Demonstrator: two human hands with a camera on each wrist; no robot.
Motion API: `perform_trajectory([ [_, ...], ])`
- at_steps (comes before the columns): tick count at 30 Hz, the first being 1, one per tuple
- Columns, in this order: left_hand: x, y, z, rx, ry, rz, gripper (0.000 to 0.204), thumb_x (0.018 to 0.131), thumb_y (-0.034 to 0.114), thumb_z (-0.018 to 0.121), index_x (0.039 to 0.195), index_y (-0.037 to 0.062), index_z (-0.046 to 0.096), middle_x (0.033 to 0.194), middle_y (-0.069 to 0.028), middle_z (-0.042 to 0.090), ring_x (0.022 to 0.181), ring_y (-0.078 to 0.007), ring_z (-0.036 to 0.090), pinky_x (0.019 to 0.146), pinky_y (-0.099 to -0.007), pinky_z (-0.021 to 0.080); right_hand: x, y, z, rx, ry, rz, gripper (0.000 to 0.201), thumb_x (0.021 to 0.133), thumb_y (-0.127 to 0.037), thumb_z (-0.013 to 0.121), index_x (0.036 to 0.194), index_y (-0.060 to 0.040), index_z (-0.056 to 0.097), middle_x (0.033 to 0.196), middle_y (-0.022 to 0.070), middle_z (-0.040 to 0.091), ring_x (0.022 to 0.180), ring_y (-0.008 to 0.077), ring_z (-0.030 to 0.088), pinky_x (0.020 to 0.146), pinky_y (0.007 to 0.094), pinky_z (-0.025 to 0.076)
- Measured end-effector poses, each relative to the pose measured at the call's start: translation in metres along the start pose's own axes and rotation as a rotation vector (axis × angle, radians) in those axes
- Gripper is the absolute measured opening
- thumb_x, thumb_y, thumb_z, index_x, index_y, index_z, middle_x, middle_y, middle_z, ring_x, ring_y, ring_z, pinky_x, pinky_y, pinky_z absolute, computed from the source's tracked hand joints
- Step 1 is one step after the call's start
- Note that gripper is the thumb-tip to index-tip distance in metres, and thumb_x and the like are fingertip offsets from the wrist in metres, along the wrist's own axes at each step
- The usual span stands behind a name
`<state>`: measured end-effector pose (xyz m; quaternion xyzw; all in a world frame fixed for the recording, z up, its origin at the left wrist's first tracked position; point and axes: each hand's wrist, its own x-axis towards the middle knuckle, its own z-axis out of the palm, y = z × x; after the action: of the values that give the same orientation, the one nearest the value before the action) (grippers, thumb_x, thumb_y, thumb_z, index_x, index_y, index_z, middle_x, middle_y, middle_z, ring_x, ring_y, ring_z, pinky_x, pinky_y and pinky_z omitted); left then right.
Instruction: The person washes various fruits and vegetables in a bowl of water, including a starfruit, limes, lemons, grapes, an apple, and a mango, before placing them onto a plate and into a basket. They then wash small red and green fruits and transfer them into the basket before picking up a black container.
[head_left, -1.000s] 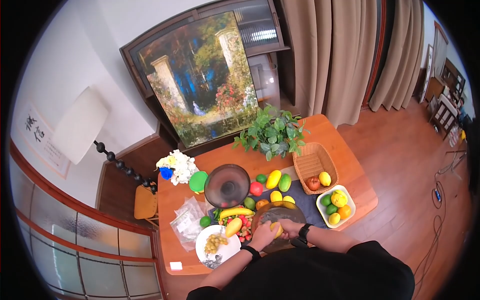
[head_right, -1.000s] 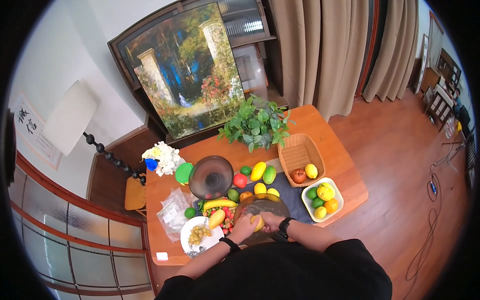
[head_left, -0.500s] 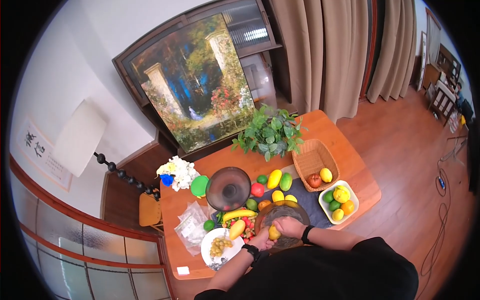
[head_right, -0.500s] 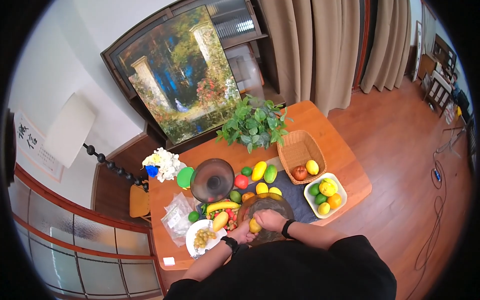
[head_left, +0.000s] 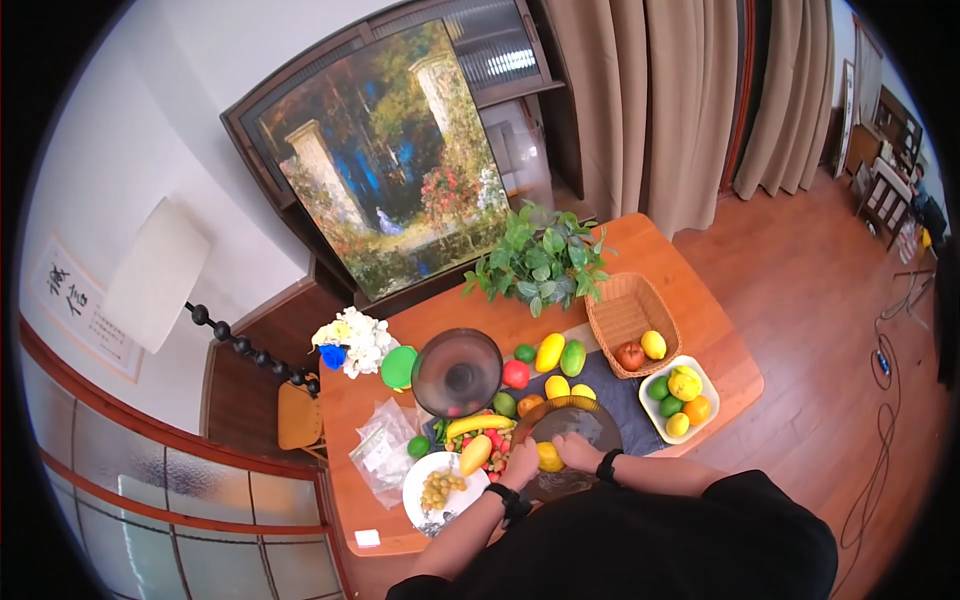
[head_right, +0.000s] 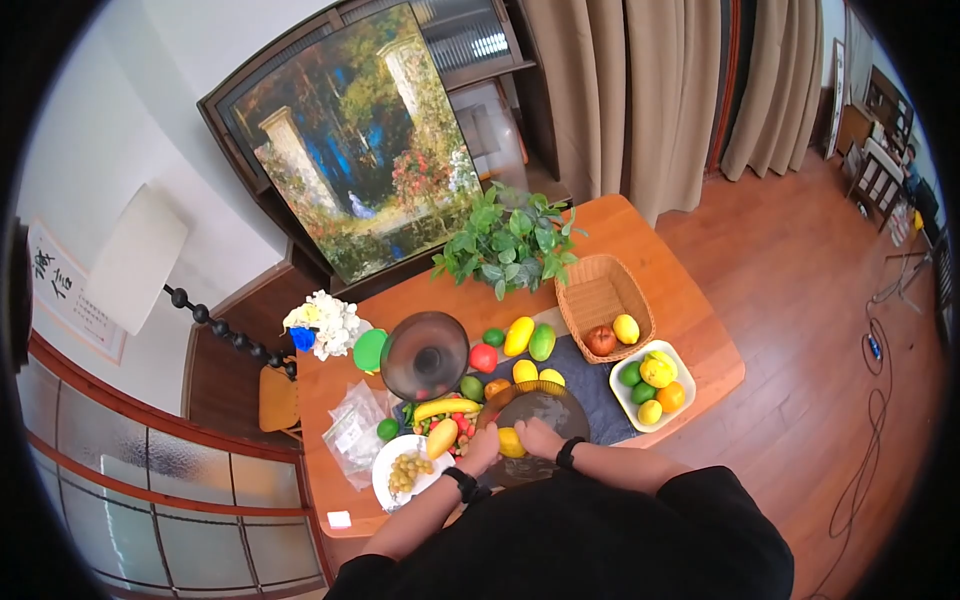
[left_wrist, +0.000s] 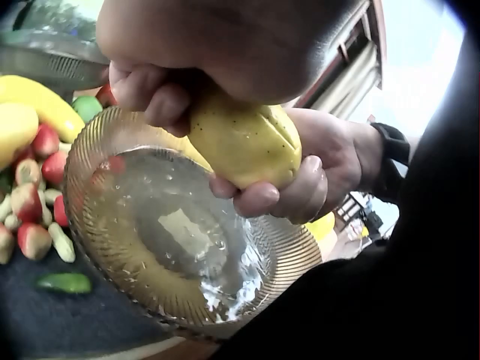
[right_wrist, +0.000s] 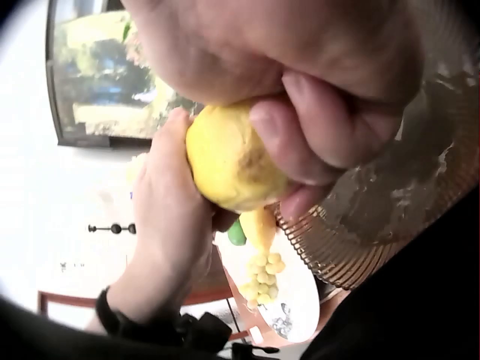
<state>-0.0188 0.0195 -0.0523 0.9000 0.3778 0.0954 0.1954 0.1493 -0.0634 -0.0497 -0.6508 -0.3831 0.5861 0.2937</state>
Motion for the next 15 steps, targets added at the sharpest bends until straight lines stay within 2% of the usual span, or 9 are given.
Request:
perform_trajectory([
  [2, 0.011, -0.013, -0.005, -1.284, -0.851, -1.064, 0.058, 0.102, 0.054, 0.024, 0.101, 0.0064, 0.056, 0.077, -0.0165, 0.068, 0.059, -0.0295, 0.066, 0.048, -0.0359, 0.047, -0.001, 0.006, 0.002, -0.379, 0.340, -0.527, 0.043, 0.100, -0.027, 0.034, 0.092, 0.0075, 0.058, 0.068, 0.0282, 0.060, 0.058, 0.0373, 0.068, 0.047, 0.0480, 0.049],
  [3, 0.009, -0.016, -0.009, -1.488, -1.034, -0.951, 0.075, 0.098, 0.067, 0.013, 0.108, 0.0060, 0.055, 0.074, -0.0128, 0.066, 0.056, -0.0233, 0.063, 0.048, -0.0255, 0.042, 0.003, 0.011, 0.003, -0.379, 0.337, -0.525, 0.043, 0.100, -0.027, 0.034, 0.092, 0.0075, 0.058, 0.068, 0.0282, 0.060, 0.058, 0.0373, 0.068, 0.047, 0.0480, 0.049],
  [5, 0.009, 0.003, -0.021, -1.439, -0.980, -0.903, 0.074, 0.098, 0.067, 0.015, 0.112, 0.0057, 0.054, 0.078, -0.0136, 0.066, 0.058, -0.0239, 0.064, 0.050, -0.0265, 0.045, 0.013, 0.022, 0.002, -0.440, 0.414, -0.741, 0.047, 0.100, -0.026, 0.031, 0.082, 0.0049, 0.061, 0.060, 0.0216, 0.060, 0.046, 0.0291, 0.060, 0.044, 0.0438, 0.047],
  [6, 0.005, 0.014, -0.028, -1.387, -0.927, -0.863, 0.073, 0.099, 0.067, 0.017, 0.116, 0.0054, 0.053, 0.082, -0.0144, 0.067, 0.061, -0.0244, 0.065, 0.051, -0.0275, 0.047, 0.008, 0.018, 0.001, -0.439, 0.410, -0.736, 0.047, 0.100, -0.026, 0.031, 0.082, 0.0049, 0.061, 0.060, 0.0216, 0.060, 0.046, 0.0291, 0.060, 0.044, 0.0438, 0.047],
  [8, -0.001, 0.024, -0.031, -1.461, -0.870, -0.792, 0.070, 0.100, 0.066, 0.020, 0.122, 0.0068, 0.050, 0.092, -0.0153, 0.067, 0.068, -0.0243, 0.066, 0.055, -0.0294, 0.050, 0.006, 0.013, 0.000, 0.246, 0.079, 0.210, 0.052, 0.100, -0.033, 0.030, 0.079, 0.0035, 0.061, 0.061, 0.0172, 0.060, 0.044, 0.0232, 0.057, 0.040, 0.0371, 0.043],
  [10, -0.005, 0.031, -0.035, -1.527, -0.811, -0.714, 0.067, 0.101, 0.064, 0.023, 0.128, 0.0082, 0.047, 0.102, -0.0163, 0.067, 0.074, -0.0243, 0.067, 0.059, -0.0313, 0.053, 0.006, 0.017, -0.002, 0.319, 0.056, 0.182, 0.053, 0.100, -0.036, 0.031, 0.078, 0.0021, 0.061, 0.058, 0.0131, 0.057, 0.042, 0.0189, 0.053, 0.037, 0.0325, 0.038],
  [12, -0.008, 0.037, -0.040, -1.656, -0.733, -0.674, 0.050, 0.104, 0.051, 0.037, 0.127, 0.0079, 0.050, 0.111, -0.0132, 0.063, 0.088, -0.0235, 0.066, 0.071, -0.0360, 0.055, 0.004, 0.013, -0.007, 0.419, 0.010, 0.185, 0.050, 0.101, -0.033, 0.033, 0.080, 0.0029, 0.060, 0.056, 0.0127, 0.055, 0.042, 0.0205, 0.054, 0.039, 0.0333, 0.044],
  [13, -0.011, 0.040, -0.043, -1.656, -0.734, -0.676, 0.050, 0.104, 0.051, 0.037, 0.127, 0.0079, 0.050, 0.111, -0.0132, 0.063, 0.088, -0.0235, 0.066, 0.071, -0.0360, 0.055, 0.002, 0.011, -0.005, 0.419, 0.010, 0.186, 0.050, 0.101, -0.033, 0.033, 0.080, 0.0029, 0.060, 0.056, 0.0127, 0.055, 0.042, 0.0205, 0.054, 0.039, 0.0333, 0.044],
  [15, -0.015, 0.042, -0.043, -1.380, -0.614, -0.598, 0.044, 0.101, 0.043, 0.051, 0.131, 0.0105, 0.046, 0.110, -0.0110, 0.062, 0.086, -0.0215, 0.066, 0.070, -0.0332, 0.055, 0.004, 0.010, -0.001, 0.422, 0.079, 0.200, 0.044, 0.100, -0.030, 0.041, 0.081, 0.0045, 0.062, 0.063, 0.0174, 0.062, 0.046, 0.0252, 0.061, 0.043, 0.0362, 0.051],
])
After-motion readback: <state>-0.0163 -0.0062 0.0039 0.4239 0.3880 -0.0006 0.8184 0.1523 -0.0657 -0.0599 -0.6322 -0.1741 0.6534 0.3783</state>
